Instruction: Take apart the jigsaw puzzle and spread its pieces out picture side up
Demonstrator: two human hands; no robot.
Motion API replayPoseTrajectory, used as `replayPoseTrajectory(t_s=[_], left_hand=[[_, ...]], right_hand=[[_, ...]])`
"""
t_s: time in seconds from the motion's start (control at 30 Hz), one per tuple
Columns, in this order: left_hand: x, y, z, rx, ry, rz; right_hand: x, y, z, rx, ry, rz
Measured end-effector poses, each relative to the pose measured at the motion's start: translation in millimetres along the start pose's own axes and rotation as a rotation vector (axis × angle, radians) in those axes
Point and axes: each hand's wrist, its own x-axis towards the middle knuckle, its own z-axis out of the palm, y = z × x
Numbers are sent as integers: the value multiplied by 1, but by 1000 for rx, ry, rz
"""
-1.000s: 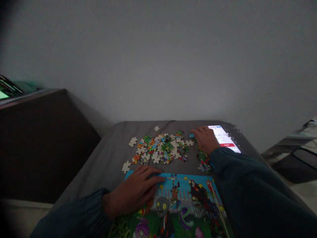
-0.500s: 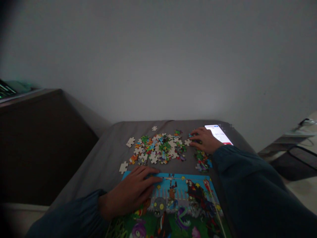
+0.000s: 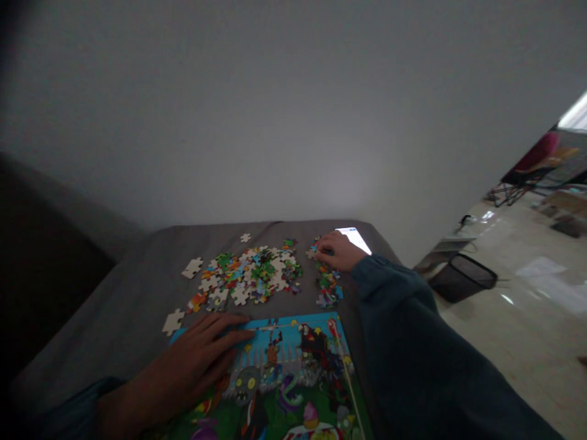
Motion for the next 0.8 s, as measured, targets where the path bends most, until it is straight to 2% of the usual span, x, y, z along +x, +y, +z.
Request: replayPoseTrajectory(t_s=[0.23,0.57,0.63,0.8], left_hand=[[1,-8,6,33,104,40],[0,-15,16,76,142,58],[0,-17,19,86,136,58],[-1,-21,25,102,132,37]], right_hand=[[2,2,-4,-7,34,113],[11,-4,-1,-123,335,403],[11,-1,1,-158,336,409],[9,-4,8,-161,242,300]])
